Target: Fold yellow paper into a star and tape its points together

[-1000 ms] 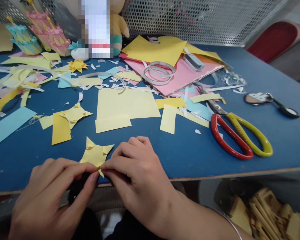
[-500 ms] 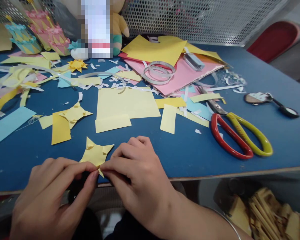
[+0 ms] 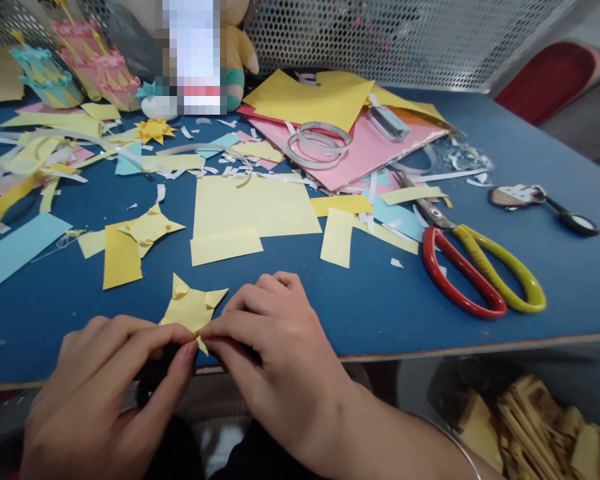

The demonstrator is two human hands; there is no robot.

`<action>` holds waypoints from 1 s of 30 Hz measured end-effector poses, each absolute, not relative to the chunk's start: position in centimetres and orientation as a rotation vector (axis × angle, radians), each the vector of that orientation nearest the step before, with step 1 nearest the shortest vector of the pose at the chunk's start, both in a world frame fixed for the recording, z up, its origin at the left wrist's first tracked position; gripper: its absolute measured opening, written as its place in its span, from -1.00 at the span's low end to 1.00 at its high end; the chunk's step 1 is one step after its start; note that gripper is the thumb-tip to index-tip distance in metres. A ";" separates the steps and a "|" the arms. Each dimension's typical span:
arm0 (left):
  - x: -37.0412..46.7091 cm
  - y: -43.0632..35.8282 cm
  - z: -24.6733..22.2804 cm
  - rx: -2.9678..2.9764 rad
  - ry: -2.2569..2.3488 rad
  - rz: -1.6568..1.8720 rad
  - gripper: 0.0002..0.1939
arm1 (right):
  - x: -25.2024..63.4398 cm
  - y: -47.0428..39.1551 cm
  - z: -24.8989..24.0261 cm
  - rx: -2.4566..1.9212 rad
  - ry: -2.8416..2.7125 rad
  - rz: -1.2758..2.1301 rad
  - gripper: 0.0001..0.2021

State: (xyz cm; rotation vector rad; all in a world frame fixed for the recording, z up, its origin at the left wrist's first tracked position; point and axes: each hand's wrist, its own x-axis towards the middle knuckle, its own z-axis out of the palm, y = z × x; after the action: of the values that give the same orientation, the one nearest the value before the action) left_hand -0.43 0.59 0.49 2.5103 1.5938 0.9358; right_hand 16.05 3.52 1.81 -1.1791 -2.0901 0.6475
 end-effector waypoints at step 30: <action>-0.4 0.5 0.4 2.520 1.588 0.940 -0.92 | 16.2 3.9 2.0 -1.116 -2.197 0.633 -0.86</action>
State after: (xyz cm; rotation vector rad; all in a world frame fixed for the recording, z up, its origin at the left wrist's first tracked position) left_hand -0.43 0.54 0.44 2.5205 1.5879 0.9398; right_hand 16.20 3.87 2.00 -1.1157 -2.1970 0.6328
